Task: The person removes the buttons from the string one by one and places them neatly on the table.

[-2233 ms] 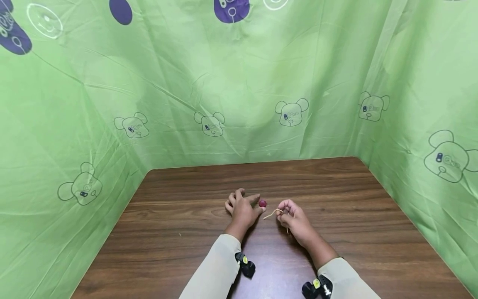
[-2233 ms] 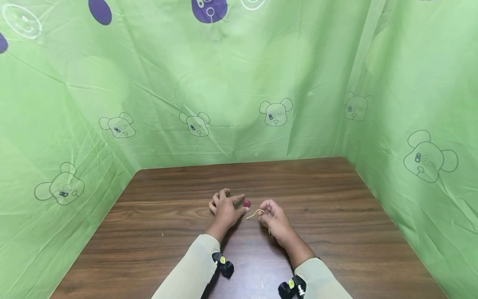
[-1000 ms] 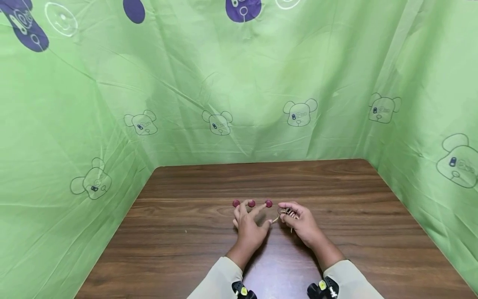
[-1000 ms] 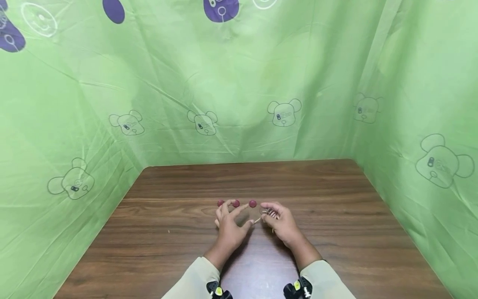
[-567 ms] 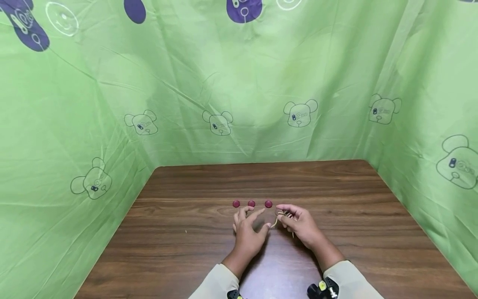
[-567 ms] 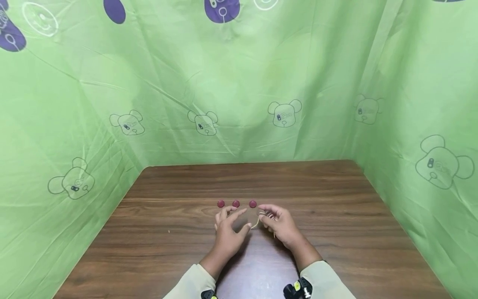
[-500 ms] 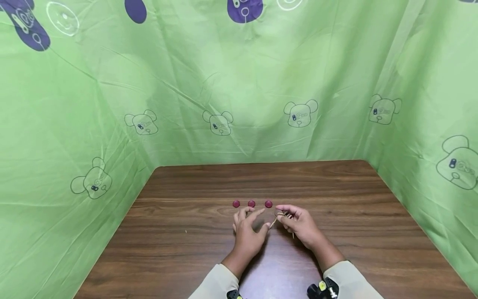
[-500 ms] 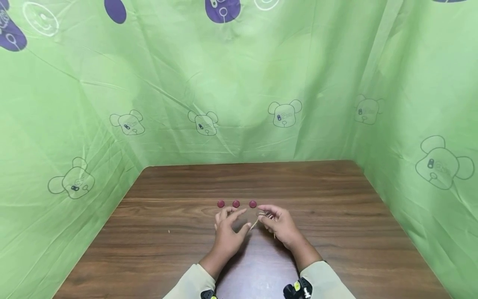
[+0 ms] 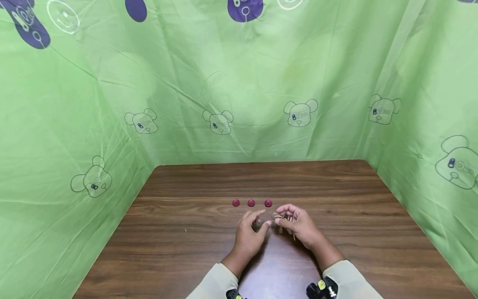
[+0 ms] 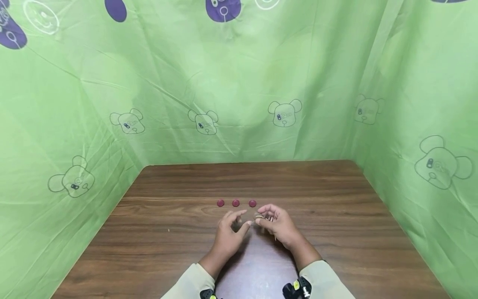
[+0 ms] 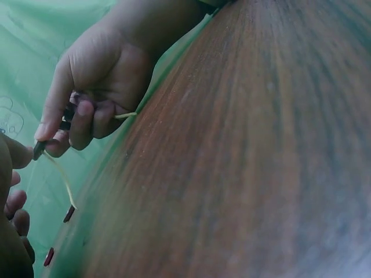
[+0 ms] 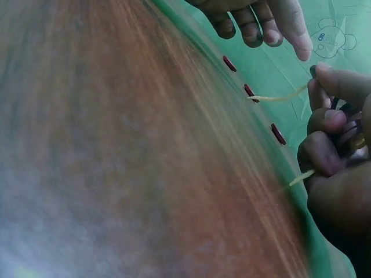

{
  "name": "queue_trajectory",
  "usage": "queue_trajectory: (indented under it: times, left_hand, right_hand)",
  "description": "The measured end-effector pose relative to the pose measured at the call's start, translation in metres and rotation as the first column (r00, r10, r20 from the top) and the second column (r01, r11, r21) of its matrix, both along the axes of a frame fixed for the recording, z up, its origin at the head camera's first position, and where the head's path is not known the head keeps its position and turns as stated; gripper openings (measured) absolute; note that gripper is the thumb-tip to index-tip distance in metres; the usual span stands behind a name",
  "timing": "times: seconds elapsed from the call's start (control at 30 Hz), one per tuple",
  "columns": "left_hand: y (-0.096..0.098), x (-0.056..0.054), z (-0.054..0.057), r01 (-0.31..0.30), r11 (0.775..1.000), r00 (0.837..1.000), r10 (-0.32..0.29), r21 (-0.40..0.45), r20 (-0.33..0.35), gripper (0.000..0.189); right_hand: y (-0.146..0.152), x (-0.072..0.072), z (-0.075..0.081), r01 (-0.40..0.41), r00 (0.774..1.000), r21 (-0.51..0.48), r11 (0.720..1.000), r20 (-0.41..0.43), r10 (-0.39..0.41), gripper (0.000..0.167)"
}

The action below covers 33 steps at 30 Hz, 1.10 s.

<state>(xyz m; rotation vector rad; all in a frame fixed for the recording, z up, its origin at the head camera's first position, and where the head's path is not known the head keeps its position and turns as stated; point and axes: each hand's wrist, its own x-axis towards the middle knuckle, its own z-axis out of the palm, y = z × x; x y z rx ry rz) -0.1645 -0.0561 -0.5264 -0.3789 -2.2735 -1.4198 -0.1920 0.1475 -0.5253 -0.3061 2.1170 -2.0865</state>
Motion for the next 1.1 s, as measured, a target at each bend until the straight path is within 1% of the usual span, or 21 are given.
queue_trajectory:
  times: [0.1,0.2,0.27,0.47,0.63,0.73,0.83,0.9,1.1]
  left_hand:
    - [-0.0006,-0.0010,-0.0016,0.049,0.998,0.999,-0.050,0.026,0.019,0.035]
    - [-0.0010,-0.0008,-0.0026,0.102,0.993,0.992,-0.106,0.065,0.070,0.035]
    - [-0.0013,-0.0002,-0.0030,0.126,0.989,0.986,-0.135,0.083,0.102,0.035]
    - [-0.0022,0.0000,-0.0030,0.155,0.980,0.972,-0.174,0.124,0.159,0.034]
    - [-0.0062,-0.0025,-0.0012,0.194,0.965,0.956,-0.226,0.175,0.188,0.031]
    - [-0.0086,-0.0043,-0.0016,0.228,0.952,0.946,-0.266,0.203,0.186,0.030]
    - [-0.0093,-0.0052,-0.0027,0.251,0.947,0.942,-0.287,0.202,0.175,0.028]
    - [-0.0091,-0.0059,-0.0033,0.263,0.945,0.942,-0.295,0.193,0.163,0.026]
    - [-0.0087,-0.0076,-0.0040,0.264,0.950,0.946,-0.289,0.164,0.149,0.021]
  right_hand:
    - [0.0008,0.0005,-0.0001,-0.019,1.000,0.033,0.999,-0.005,0.019,0.039]
    - [0.0016,0.0012,0.0001,-0.040,0.999,0.052,0.998,-0.010,0.040,0.038]
    - [0.0017,0.0018,0.0007,-0.055,0.998,0.049,0.997,-0.011,0.055,0.039]
    - [0.0012,0.0014,0.0016,-0.077,0.997,0.021,0.997,-0.009,0.078,0.038]
    - [0.0018,0.0007,0.0001,-0.072,0.996,0.059,0.996,-0.054,0.075,0.034]
    - [0.0018,0.0009,-0.0013,-0.067,0.995,0.068,0.995,-0.070,0.072,0.032]
    - [0.0017,0.0015,-0.0023,-0.068,0.995,0.061,0.996,-0.065,0.072,0.031]
    - [0.0016,0.0020,-0.0027,-0.074,0.995,0.054,0.996,-0.063,0.077,0.030]
    - [0.0014,0.0008,-0.0030,-0.078,0.994,0.051,0.996,-0.070,0.081,0.028]
